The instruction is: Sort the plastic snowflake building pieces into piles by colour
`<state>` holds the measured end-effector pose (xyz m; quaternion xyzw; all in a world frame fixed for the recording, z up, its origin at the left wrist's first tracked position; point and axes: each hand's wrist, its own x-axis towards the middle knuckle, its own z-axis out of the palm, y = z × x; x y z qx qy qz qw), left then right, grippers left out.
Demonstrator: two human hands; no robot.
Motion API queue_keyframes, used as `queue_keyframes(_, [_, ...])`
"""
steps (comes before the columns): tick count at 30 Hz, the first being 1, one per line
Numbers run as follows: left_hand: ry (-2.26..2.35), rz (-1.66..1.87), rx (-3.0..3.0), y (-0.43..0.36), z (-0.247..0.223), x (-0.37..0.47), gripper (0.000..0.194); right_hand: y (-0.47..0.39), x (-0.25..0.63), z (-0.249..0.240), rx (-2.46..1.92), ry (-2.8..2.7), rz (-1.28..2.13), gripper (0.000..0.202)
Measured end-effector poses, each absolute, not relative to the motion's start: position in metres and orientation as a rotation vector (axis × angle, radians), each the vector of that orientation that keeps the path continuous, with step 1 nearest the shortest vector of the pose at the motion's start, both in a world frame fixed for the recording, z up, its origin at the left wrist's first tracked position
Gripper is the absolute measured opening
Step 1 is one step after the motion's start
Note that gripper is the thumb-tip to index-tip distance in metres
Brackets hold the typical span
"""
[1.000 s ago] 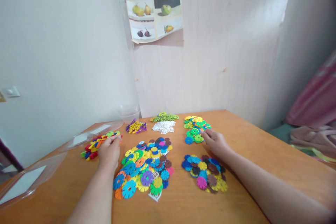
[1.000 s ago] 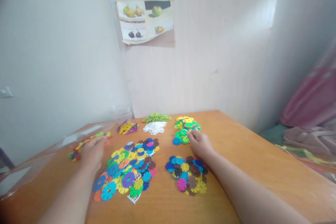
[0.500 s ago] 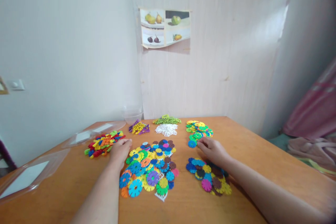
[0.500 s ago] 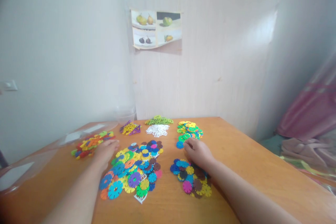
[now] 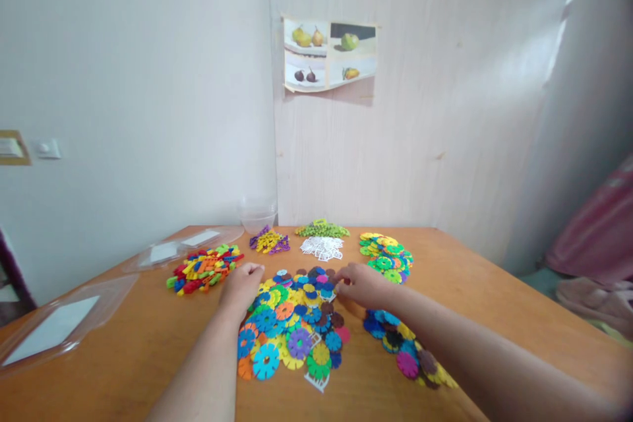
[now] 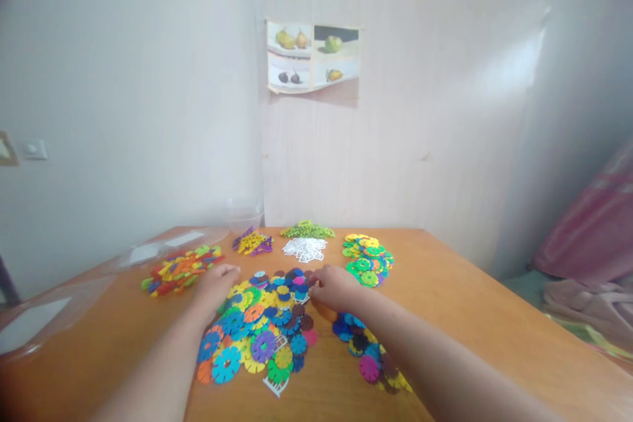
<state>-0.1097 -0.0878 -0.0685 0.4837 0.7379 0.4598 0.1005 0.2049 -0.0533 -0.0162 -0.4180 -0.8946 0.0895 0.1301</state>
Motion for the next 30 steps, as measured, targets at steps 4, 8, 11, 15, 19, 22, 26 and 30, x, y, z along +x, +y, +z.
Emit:
queue_keyframes(4, [2.174, 1.347, 1.432, -0.086, -0.071, -0.110, 0.031, -0.049, 0.186, -0.013, -1.262, -2.651, 0.296, 0.030])
queue_keyframes(8, [2.187, 1.333, 1.431, -0.084, -0.072, -0.111, 0.032, -0.043, 0.178, -0.014, -1.337, -2.644, 0.360, 0.026])
queue_keyframes(11, [2.208, 1.310, 1.432, -0.084, -0.071, -0.111, 0.030, -0.039, 0.177, -0.015, -1.367, -2.635, 0.425, 0.019])
queue_keyframes(15, [2.228, 1.298, 1.434, -0.085, -0.069, -0.111, 0.029, -0.037, 0.183, -0.013, -1.391, -2.593, 0.450, 0.015])
queue_keyframes(19, [2.234, 1.272, 1.440, -0.086, -0.067, -0.110, 0.029, -0.043, 0.201, -0.006, -1.352, -2.553, 0.449, 0.018])
queue_keyframes(22, [2.236, 1.270, 1.450, -0.086, -0.066, -0.110, 0.028, -0.055, 0.223, 0.001, -1.323, -2.576, 0.519, 0.021])
queue_keyframes(26, [2.234, 1.259, 1.463, -0.086, -0.066, -0.109, 0.029, -0.074, 0.257, 0.009, -1.435, -2.629, 0.646, 0.025])
queue_keyframes(30, [2.238, 1.253, 1.462, -0.086, -0.066, -0.110, 0.029, -0.083, 0.284, 0.014, -1.446, -2.665, 0.577, 0.027])
